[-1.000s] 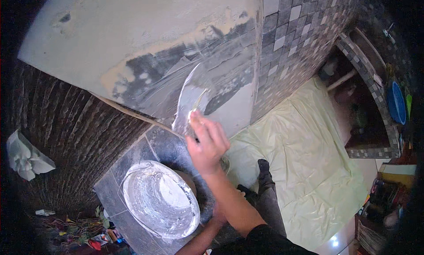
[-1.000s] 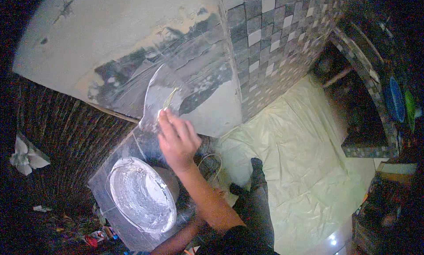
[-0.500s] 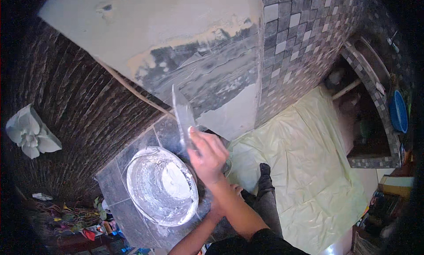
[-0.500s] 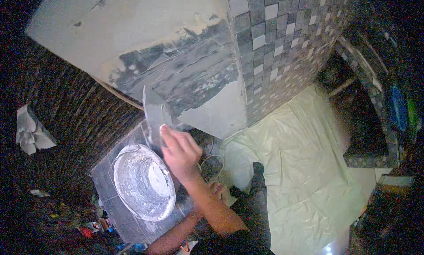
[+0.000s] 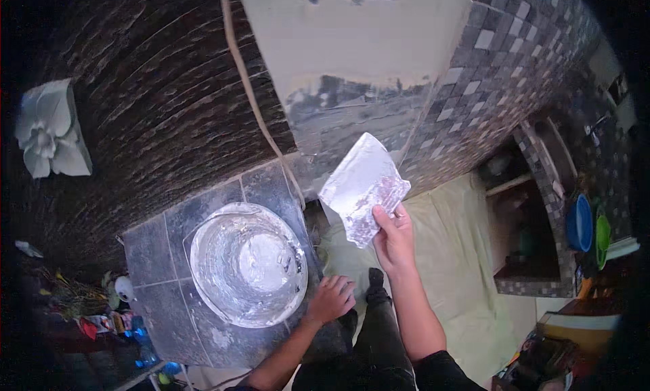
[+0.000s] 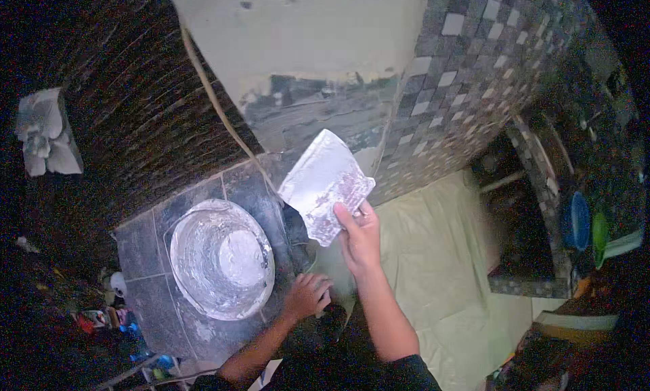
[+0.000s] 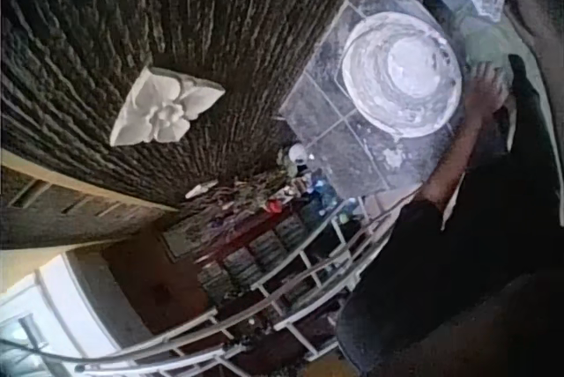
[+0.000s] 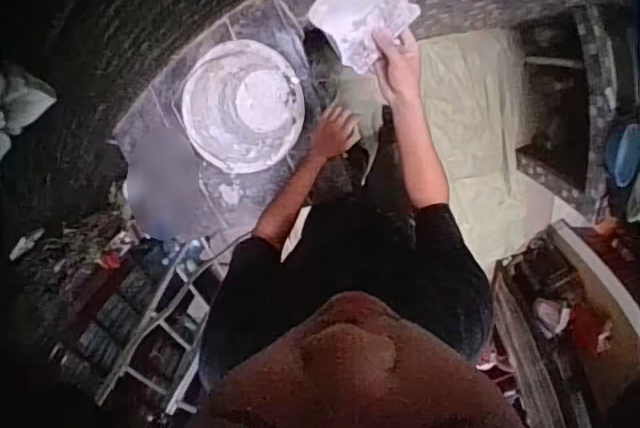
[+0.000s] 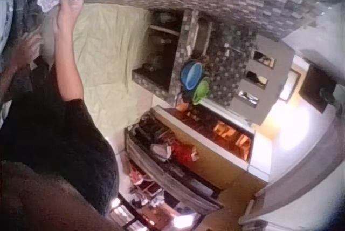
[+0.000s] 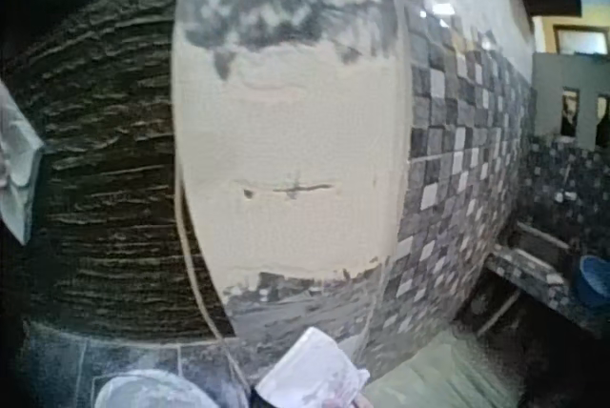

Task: Applying plaster or putty to a wall using a putty knife to smooth the surface.

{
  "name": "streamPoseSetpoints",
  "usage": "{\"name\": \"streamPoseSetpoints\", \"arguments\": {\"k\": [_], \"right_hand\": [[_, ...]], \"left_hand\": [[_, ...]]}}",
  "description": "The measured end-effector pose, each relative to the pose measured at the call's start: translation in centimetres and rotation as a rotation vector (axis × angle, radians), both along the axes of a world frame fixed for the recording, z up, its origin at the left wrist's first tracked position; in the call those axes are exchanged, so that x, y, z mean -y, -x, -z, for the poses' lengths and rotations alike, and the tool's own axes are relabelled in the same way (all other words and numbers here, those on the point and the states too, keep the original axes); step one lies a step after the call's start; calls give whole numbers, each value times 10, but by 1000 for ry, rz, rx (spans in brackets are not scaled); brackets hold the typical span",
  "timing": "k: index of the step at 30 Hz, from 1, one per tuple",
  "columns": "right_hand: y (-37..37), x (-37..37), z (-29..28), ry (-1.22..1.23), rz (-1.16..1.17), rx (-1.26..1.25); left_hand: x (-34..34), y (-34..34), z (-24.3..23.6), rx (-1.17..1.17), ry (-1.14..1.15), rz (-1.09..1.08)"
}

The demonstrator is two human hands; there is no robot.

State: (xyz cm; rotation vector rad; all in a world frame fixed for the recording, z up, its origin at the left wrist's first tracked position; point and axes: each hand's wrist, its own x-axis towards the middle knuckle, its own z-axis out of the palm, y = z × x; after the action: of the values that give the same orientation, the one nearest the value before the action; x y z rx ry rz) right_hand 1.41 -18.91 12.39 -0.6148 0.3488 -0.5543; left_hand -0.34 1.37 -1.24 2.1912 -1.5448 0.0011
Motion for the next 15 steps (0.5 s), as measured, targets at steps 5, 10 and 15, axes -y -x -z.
{"name": "streamPoseSetpoints", "arguments": {"k": [5, 10, 15], "right_hand": [[15, 6, -9, -8, -146, -19], [41, 8, 3, -35, -187, -105], [52, 13, 10, 6, -212, -120]], "left_hand": [[4, 3, -13, -178, 125, -93], [47, 13, -100, -1008, 719, -439], [80, 9, -123, -1247, 972, -509]]}}
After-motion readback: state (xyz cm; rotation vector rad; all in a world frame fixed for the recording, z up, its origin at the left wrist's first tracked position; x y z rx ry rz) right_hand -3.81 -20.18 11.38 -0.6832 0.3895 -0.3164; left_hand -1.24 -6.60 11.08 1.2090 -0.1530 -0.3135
